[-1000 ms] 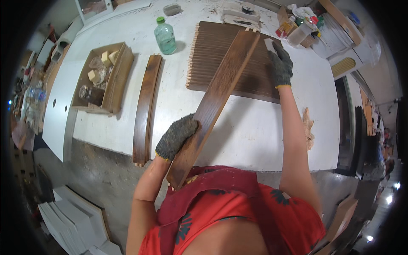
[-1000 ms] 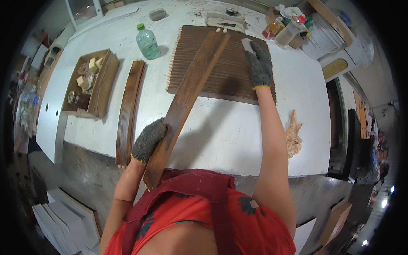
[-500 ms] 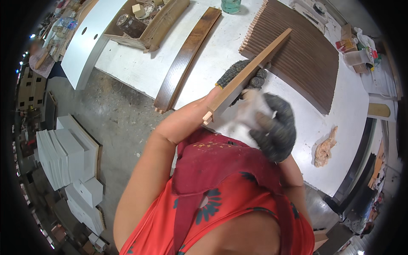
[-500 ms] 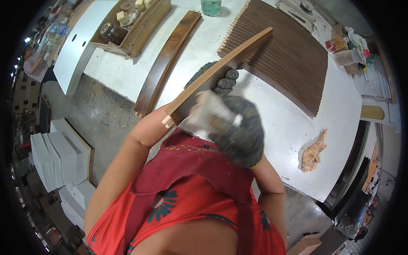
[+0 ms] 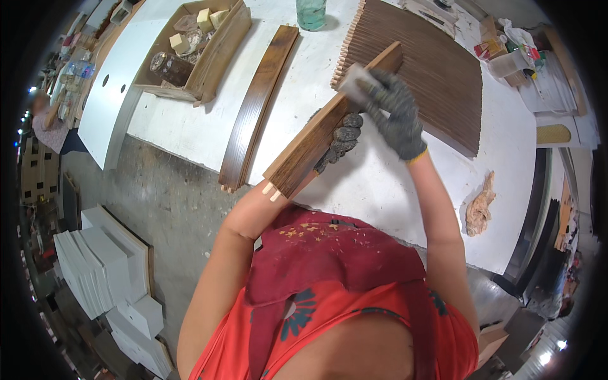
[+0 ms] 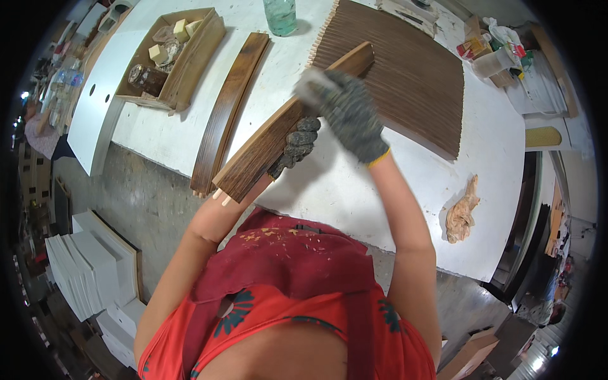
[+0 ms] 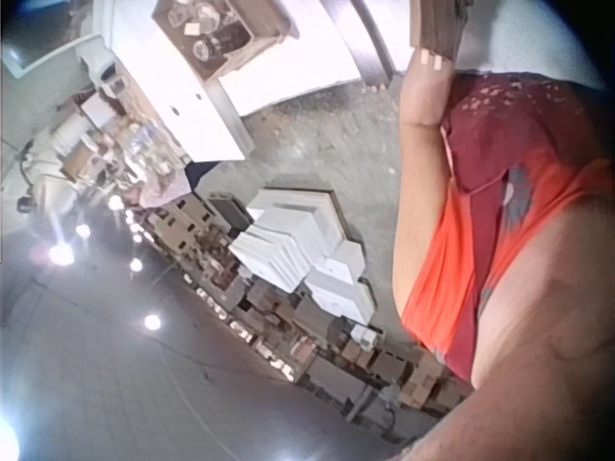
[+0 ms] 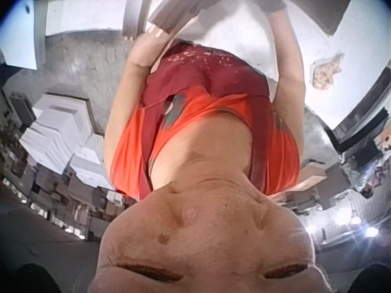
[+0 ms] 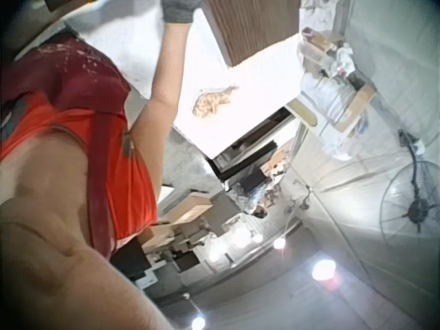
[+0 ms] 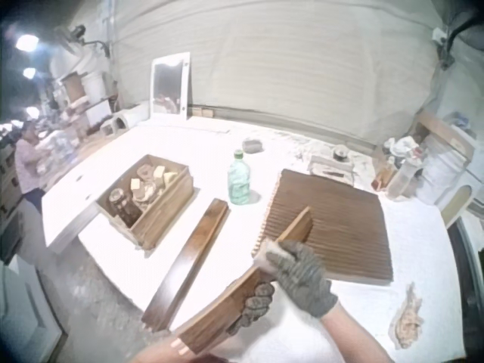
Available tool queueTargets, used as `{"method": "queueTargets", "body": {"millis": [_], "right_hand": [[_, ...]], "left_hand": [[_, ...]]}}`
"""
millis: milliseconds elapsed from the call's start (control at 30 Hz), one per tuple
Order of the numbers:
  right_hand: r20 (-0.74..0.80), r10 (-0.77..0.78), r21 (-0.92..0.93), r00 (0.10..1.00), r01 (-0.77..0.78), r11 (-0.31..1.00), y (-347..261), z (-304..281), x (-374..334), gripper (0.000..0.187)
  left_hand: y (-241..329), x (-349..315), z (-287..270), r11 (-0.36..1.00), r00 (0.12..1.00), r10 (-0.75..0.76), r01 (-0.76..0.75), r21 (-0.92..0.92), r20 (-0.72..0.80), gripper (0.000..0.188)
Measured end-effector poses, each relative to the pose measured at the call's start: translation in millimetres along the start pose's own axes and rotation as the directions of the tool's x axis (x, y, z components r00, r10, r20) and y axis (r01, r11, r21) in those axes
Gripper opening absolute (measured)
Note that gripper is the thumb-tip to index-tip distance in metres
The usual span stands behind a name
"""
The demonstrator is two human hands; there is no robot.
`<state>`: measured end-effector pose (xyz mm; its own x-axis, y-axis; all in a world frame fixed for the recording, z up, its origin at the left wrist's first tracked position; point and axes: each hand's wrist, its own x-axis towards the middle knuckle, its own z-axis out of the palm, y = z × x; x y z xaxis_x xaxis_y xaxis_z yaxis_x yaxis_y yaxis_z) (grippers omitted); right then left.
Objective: The person sands the surfaces and edges of wooden furniture slats using a handheld sanding block and then wipes them with a cloth.
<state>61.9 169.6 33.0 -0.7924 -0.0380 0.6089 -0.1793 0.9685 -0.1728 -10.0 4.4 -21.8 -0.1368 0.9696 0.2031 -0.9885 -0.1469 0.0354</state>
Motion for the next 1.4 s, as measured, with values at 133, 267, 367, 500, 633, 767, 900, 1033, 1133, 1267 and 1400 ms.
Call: {"method": "queueTargets", "body": {"millis": [133,267,367,500,633,767,900,1033,1133,1267,1400], "right_hand": [[0.040,0.585,-0.010,0.810,-0.585,0.811,92.7,16.0,8.8,0.038],[-0.276,0.462,-0.099,0.843,-0.504,0.858,103.9,8.4,-11.7,0.037],[-0.277,0.525,0.097,0.805,-0.520,0.849,71.2,1.7,-38.1,0.037],[-0.220,0.598,0.198,0.770,-0.565,0.801,33.1,-3.5,-84.8,0.041],[-0.164,0.786,0.520,0.597,-0.625,0.583,11.9,-11.8,-117.5,0.043],[-0.107,0.881,0.711,0.461,-0.584,0.392,-19.8,-40.9,-110.8,0.042],[-0.077,0.706,0.627,0.704,-0.516,0.584,-61.3,-64.4,-92.0,0.044],[-0.058,0.374,0.532,0.925,-0.288,0.796,-99.4,-95.9,-65.1,0.041],[0.031,0.138,0.386,0.990,-0.139,0.912,-120.4,-104.4,-37.3,0.037],[0.159,-0.083,0.310,0.984,0.030,0.950,-139.6,-112.6,-6.8,0.036],[0.300,-0.176,0.270,0.938,0.094,0.958,-144.0,-112.4,6.1,0.038]], "left_hand": [[3.6,3.3,-32.4,0.997,1.000,0.004,-0.001,-0.082,0.029,0.048],[1.6,2.4,-22.6,0.998,0.999,0.020,-0.018,-0.067,0.027,0.050],[1.7,-0.6,-7.3,0.994,0.984,0.089,-0.077,0.081,-0.157,0.048],[-2.2,-4.9,18.4,0.993,0.905,0.117,-0.118,0.023,-0.409,0.046],[-2.1,-3.5,26.5,0.996,0.941,0.006,-0.036,-0.082,-0.339,0.055],[-13.8,8.7,40.9,0.973,0.981,-0.031,-0.014,-0.229,-0.192,0.060],[-5.7,10.4,-1.2,0.930,0.983,0.181,-0.164,0.330,-0.022,0.049],[-15.5,0.0,23.9,0.869,0.942,0.323,-0.260,0.422,-0.085,0.038],[-19.5,3.1,-7.7,0.935,0.945,0.295,-0.254,0.248,-0.144,0.033],[-20.4,-1.3,11.4,0.981,0.977,0.073,-0.106,-0.160,-0.201,0.032],[-21.7,-7.2,45.5,0.973,0.937,0.152,-0.087,0.212,-0.315,0.026]]}}
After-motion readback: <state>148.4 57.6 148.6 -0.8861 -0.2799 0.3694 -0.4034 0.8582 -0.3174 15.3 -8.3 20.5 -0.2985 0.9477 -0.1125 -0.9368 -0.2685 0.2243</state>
